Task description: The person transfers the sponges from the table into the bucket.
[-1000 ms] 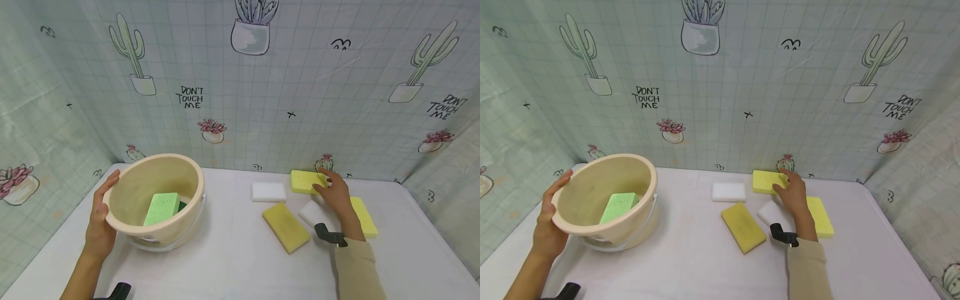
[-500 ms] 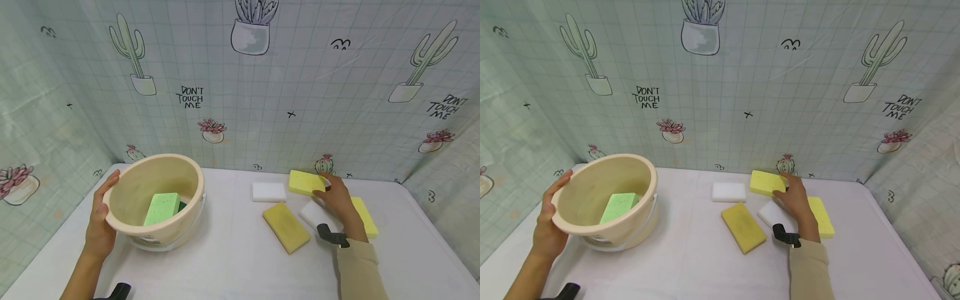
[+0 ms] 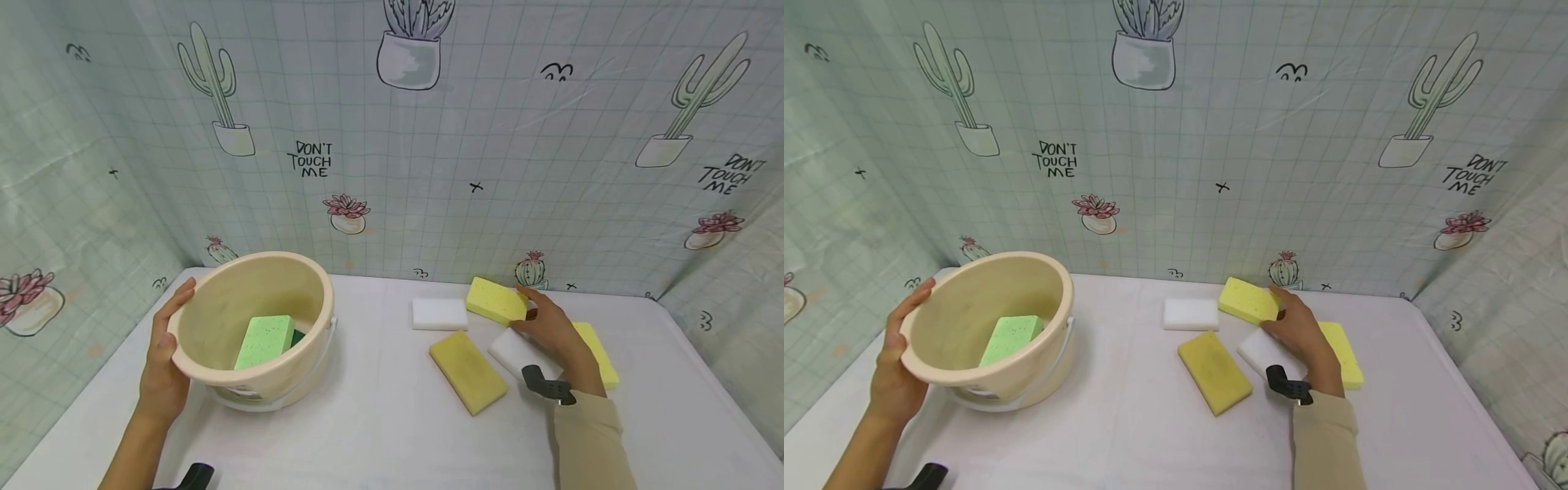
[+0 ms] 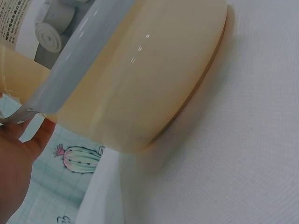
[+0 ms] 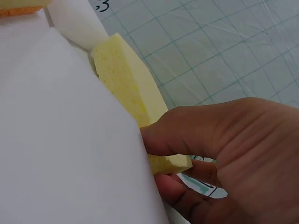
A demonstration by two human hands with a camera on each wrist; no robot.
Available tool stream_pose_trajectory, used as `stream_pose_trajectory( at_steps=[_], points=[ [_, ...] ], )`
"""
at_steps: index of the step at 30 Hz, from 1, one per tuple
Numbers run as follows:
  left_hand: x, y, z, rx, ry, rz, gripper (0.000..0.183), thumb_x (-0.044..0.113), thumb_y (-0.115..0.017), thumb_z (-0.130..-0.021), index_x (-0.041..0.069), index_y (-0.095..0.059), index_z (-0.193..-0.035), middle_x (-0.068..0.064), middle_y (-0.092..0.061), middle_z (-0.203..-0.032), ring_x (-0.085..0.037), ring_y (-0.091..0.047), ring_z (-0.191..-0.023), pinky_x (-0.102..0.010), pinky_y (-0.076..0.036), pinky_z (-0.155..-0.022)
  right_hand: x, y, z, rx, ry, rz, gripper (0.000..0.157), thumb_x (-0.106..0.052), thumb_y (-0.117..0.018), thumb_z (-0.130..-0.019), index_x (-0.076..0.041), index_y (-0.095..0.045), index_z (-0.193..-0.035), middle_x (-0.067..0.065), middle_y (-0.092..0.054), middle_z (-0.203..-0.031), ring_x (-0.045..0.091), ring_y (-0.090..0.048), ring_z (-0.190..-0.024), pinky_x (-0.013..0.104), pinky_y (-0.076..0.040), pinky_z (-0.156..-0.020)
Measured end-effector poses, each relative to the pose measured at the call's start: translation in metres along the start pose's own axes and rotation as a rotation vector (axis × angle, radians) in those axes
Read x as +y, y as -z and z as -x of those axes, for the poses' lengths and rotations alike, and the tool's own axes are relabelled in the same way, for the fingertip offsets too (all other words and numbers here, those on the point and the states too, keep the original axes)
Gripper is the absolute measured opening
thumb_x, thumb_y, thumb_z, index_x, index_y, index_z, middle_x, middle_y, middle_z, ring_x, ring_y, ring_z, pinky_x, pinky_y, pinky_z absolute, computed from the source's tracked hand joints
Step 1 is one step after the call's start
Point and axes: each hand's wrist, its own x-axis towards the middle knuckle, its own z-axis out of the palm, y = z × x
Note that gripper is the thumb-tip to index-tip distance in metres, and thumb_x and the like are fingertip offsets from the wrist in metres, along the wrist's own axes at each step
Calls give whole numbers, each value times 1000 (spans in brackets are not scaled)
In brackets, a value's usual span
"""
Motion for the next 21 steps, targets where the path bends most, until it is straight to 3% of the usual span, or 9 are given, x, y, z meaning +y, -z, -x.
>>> stream_pose_trajectory(
  at_steps=[5,15,21],
  points=[
    [1,0,0,-2,4,-7,54,28,-36,-98,8,-29,-148,-7,-10,-157,-21,-9,-142,-25,-15,-108,4,0,0,-16,-16,-99,85,-15,-72,-84,-10,-22,-152,24,-43,-134,35,-51,-111,41,-46,-82],
    [2,-2,0,17,14,-8,55,30,-38,-98,7,-30,-147,-7,-11,-157,-22,-10,-141,-26,-15,-108,4,-1,-2,-16,-50,-144,83,-10,-71,-84,-8,-23,-152,18,-51,-111,28,-49,-98,34,-44,-74],
    [3,-3,-1,25,16,-15,55,30,-38,-98,7,-31,-147,-7,-12,-157,-22,-10,-141,-26,-15,-108,5,-2,-4,-5,-81,-152,79,-11,-70,-83,-5,-27,-149,23,-43,-130,34,-49,-107,40,-46,-79]
  ],
)
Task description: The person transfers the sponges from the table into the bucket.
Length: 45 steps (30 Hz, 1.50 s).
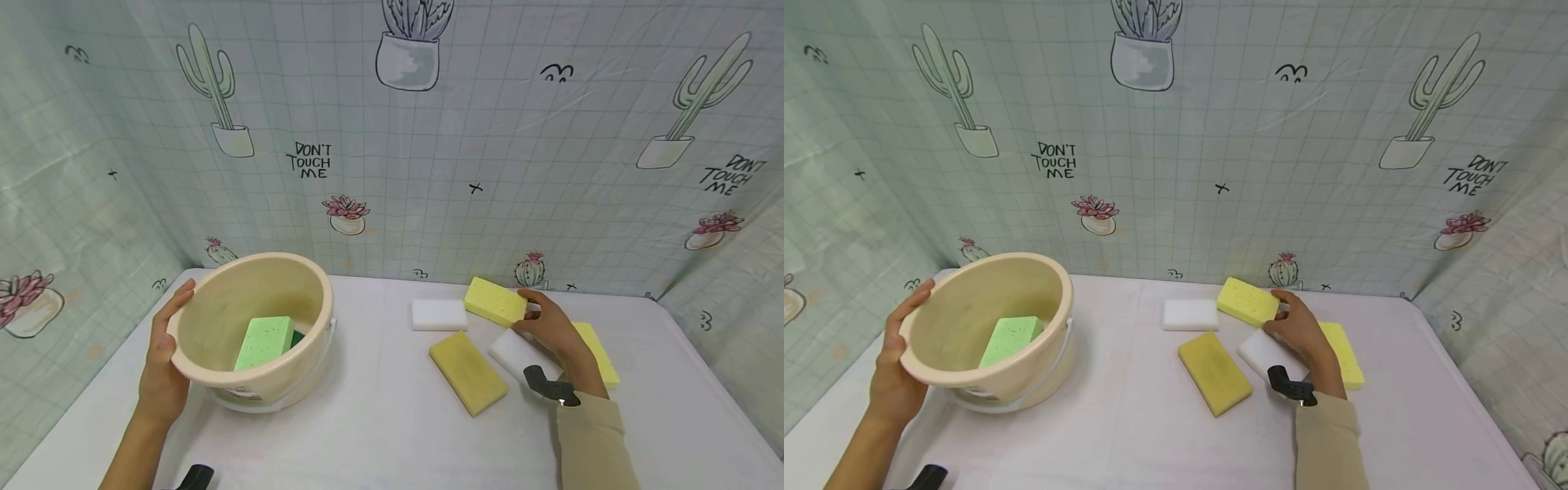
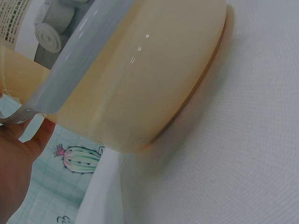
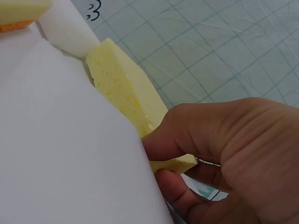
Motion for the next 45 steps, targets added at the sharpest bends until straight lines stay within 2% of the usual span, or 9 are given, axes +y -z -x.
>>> stream_pose_trajectory(
  at_steps=[2,7,12,18,28,32,45],
  points=[
    [0,0,0,-8,-4,5,55,30,-39,-98,8,-30,-147,-7,-11,-157,-21,-9,-142,-25,-15,-108,-1,0,0,4,-16,-5,78,-13,-71,-83,-6,-28,-149,23,-39,-138,35,-48,-111,43,-46,-83],
    [1,1,0,-21,-13,-4,55,30,-37,-98,7,-29,-147,-7,-11,-157,-22,-8,-142,-25,-15,-108,-5,5,6,9,-31,-19,80,-18,-71,-83,-11,-29,-150,23,-42,-135,36,-48,-114,48,-44,-87],
    [2,2,-1,-25,-21,-8,55,30,-37,-99,6,-29,-148,-8,-11,-157,-22,-9,-142,-25,-16,-108,-15,10,11,31,21,-19,77,-21,-71,-84,-11,-31,-149,22,-50,-127,34,-51,-111,43,-43,-84],
    [2,2,-1,-31,-37,-12,54,29,-35,-100,4,-28,-147,-9,-11,-157,-23,-11,-141,-25,-17,-107,-34,10,15,68,86,-54,77,-23,-72,-84,-9,-33,-148,20,-49,-125,30,-49,-106,36,-44,-78],
    [1,3,-2,-28,-41,-19,54,29,-36,-100,5,-29,-147,-9,-11,-157,-23,-11,-141,-25,-17,-107,-61,-1,19,70,199,-138,72,-15,-72,-84,-5,-36,-145,16,-52,-105,25,-48,-92,28,-48,-72],
    [0,3,-1,-19,-40,-14,54,29,-36,-99,5,-30,-147,-9,-12,-157,-23,-11,-141,-25,-16,-108,-67,-6,21,63,224,-155,72,-14,-72,-84,-3,-35,-145,16,-52,-105,24,-49,-92,30,-48,-71],
    [-1,1,1,-9,-36,-23,54,30,-36,-100,5,-30,-147,-9,-12,-157,-23,-11,-141,-25,-17,-108,-86,-22,18,57,270,-86,68,-18,-72,-84,-3,-40,-142,17,-52,-110,27,-53,-92,34,-48,-72]
  ],
)
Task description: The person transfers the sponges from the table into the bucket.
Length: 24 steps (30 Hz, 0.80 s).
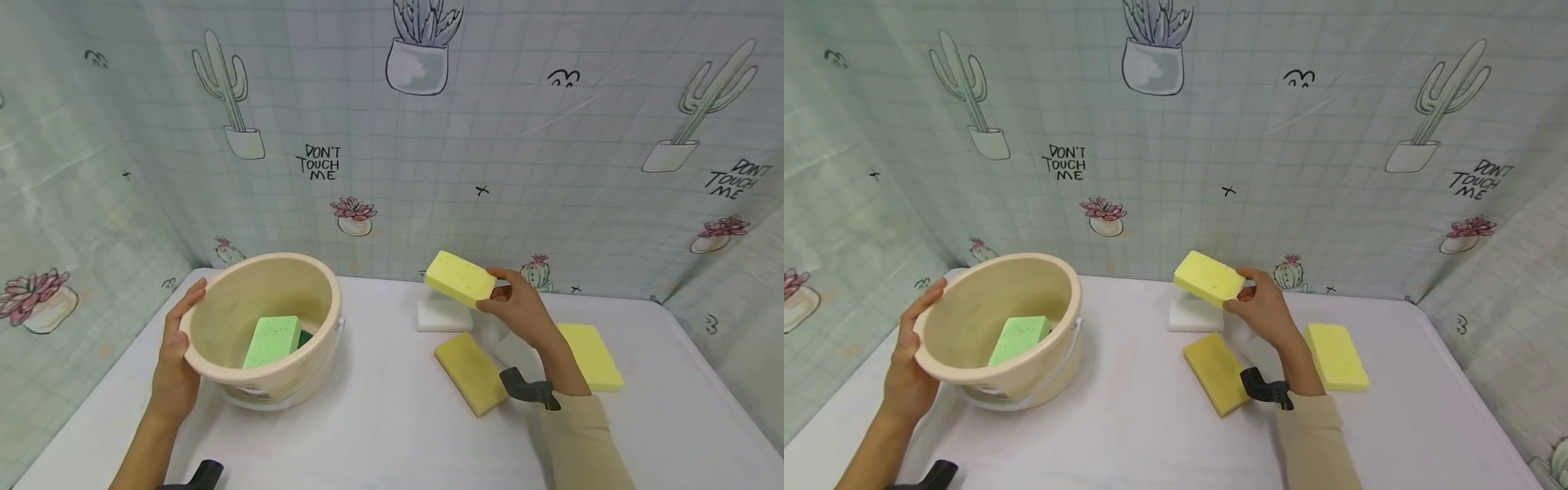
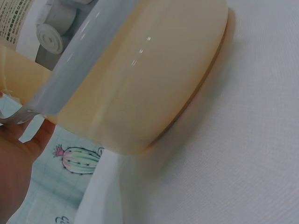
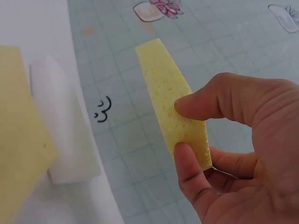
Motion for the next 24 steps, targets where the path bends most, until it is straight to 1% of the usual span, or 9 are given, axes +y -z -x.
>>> stream_pose_trajectory(
  at_steps=[4,10,18,24],
  points=[
    [1,-1,-1,-3,-5,-12,55,31,-36,-100,4,-30,-147,-9,-12,-157,-23,-10,-142,-25,-18,-108,-11,-2,-4,-3,5,2,68,-20,-72,-84,-7,-40,-142,15,-52,-109,27,-52,-91,34,-48,-73],
    [1,0,0,5,2,-30,55,31,-36,-100,5,-30,-147,-9,-12,-157,-24,-11,-141,-25,-18,-107,-36,-4,-7,-22,34,-30,67,-18,-71,-84,-10,-40,-143,14,-52,-110,27,-50,-92,35,-47,-74],
    [1,-1,0,11,20,-35,56,33,-37,-99,6,-30,-147,-8,-12,-157,-24,-12,-141,-25,-19,-107,-66,-10,-11,-62,79,-50,68,-16,-71,-83,-10,-40,-143,15,-54,-113,28,-52,-95,35,-46,-76],
    [1,-1,1,7,14,-36,56,33,-37,-99,5,-30,-147,-9,-12,-157,-24,-12,-141,-25,-20,-106,-85,-18,-14,-99,138,-74,67,-12,-71,-82,-10,-41,-142,13,-52,-117,27,-54,-97,36,-47,-77]
  ],
)
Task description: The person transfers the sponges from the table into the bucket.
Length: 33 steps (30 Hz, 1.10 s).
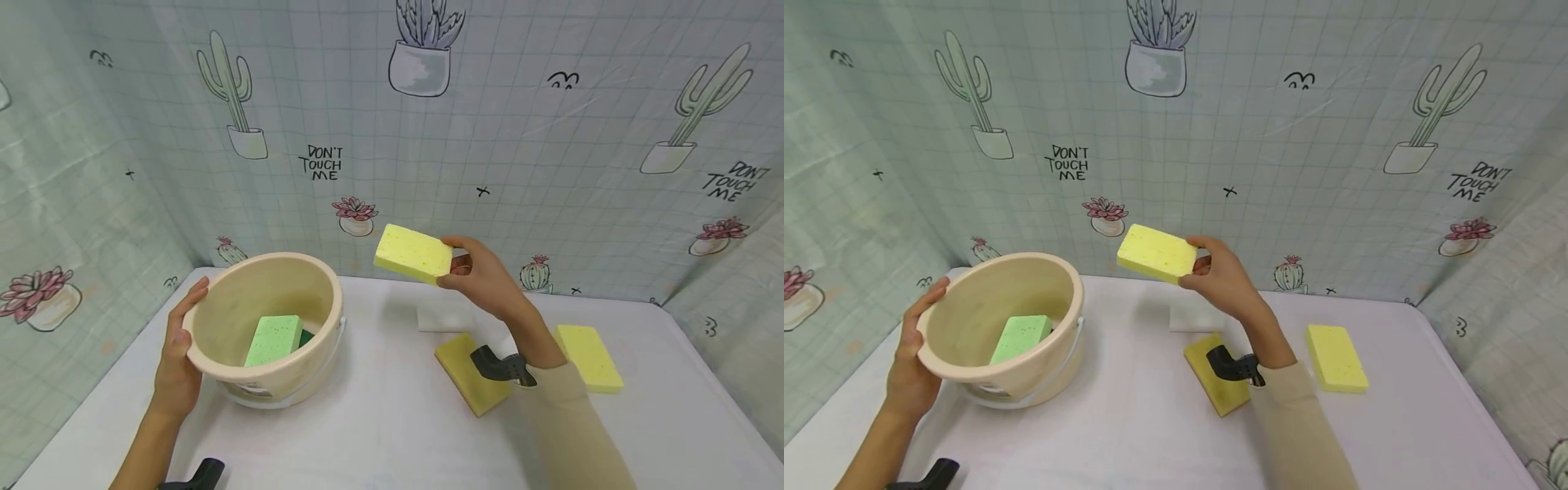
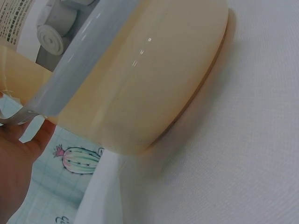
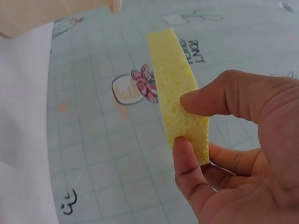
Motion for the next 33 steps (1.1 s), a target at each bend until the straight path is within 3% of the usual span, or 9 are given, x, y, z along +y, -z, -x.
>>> stream_pose_trajectory(
  at_steps=[14,21,33],
  points=[
    [1,0,0,-3,-2,-10,54,31,-36,-100,5,-30,-147,-9,-12,-157,-24,-11,-141,-25,-18,-107,-46,-29,-13,-73,120,5,66,-4,-70,-80,-10,-43,-140,5,-45,-128,25,-52,-99,35,-49,-75],
    [2,-1,-1,-13,-16,-14,54,31,-35,-101,4,-29,-147,-10,-12,-157,-24,-11,-141,-25,-18,-108,-64,-45,-21,-143,223,3,65,1,-67,-78,-6,-44,-139,5,-45,-130,22,-53,-96,32,-49,-82],
    [2,1,1,-10,-3,-53,53,31,-33,-101,5,-29,-147,-9,-12,-157,-23,-12,-141,-23,-21,-107,-82,-72,-28,-232,309,-15,65,5,-66,-77,-6,-46,-138,3,-47,-130,19,-55,-93,26,-50,-82]
  ],
)
